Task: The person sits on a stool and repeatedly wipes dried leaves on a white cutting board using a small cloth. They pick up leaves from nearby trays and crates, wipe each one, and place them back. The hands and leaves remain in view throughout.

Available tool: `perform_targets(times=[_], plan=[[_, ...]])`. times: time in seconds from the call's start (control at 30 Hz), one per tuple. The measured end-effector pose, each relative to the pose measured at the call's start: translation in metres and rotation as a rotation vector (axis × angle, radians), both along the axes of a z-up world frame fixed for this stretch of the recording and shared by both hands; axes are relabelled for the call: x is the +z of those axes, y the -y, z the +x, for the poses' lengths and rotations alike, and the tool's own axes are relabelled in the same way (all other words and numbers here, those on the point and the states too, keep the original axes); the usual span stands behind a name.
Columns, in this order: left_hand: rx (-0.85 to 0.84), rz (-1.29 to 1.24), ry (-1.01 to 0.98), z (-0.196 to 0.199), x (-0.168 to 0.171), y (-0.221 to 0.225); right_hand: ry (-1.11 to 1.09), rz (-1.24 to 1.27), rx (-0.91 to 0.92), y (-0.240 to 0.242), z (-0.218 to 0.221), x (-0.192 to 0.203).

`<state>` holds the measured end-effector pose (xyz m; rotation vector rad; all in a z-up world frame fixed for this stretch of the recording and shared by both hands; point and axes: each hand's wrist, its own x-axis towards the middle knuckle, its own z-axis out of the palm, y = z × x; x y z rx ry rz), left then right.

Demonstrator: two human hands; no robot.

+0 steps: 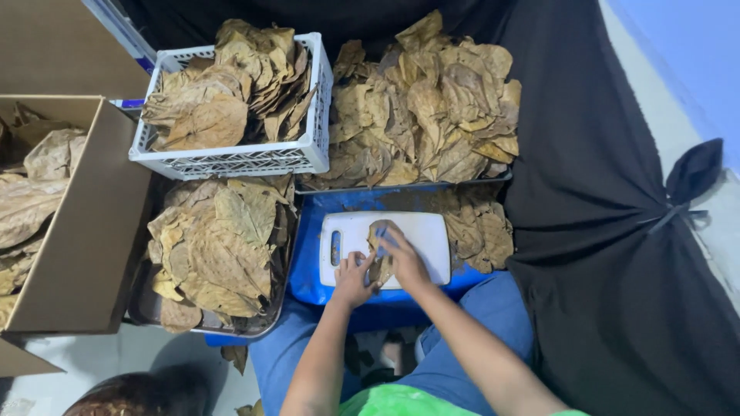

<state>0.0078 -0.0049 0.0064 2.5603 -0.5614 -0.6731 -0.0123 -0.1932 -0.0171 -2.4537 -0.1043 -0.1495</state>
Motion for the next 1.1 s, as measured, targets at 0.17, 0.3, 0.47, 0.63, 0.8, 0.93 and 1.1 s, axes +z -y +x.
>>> perform_targets(times=[0.17,0.3,0.47,0.63,0.8,0.93,1.1], plan=[[0.019,0.048,-0.011,-0.002,-0.002,-0.001,0.051,-0.063,0.032,-0.036,-0.059,-0.005],[0.034,0.083,-0.014,-0.011,0.03,-0.002,-0.385,-0.306,0.083,-0.065,-0.088,0.04],[0.032,0.087,-0.014,-0.013,0.037,-0.004,-0.31,-0.389,0.063,-0.062,-0.071,0.036],[0.042,0.065,-0.009,-0.011,0.033,-0.004,-0.222,-0.404,0.069,-0.05,-0.037,0.015],[0.052,0.03,-0.035,-0.009,0.035,-0.005,-0.331,-0.57,0.042,-0.042,0.002,0.018],[0.06,0.018,-0.059,-0.008,0.039,-0.005,-0.347,-0.502,0.006,-0.037,0.031,0.026],[0.066,0.011,-0.043,-0.006,0.03,-0.006,-0.351,-0.546,-0.022,-0.028,0.062,0.004]])
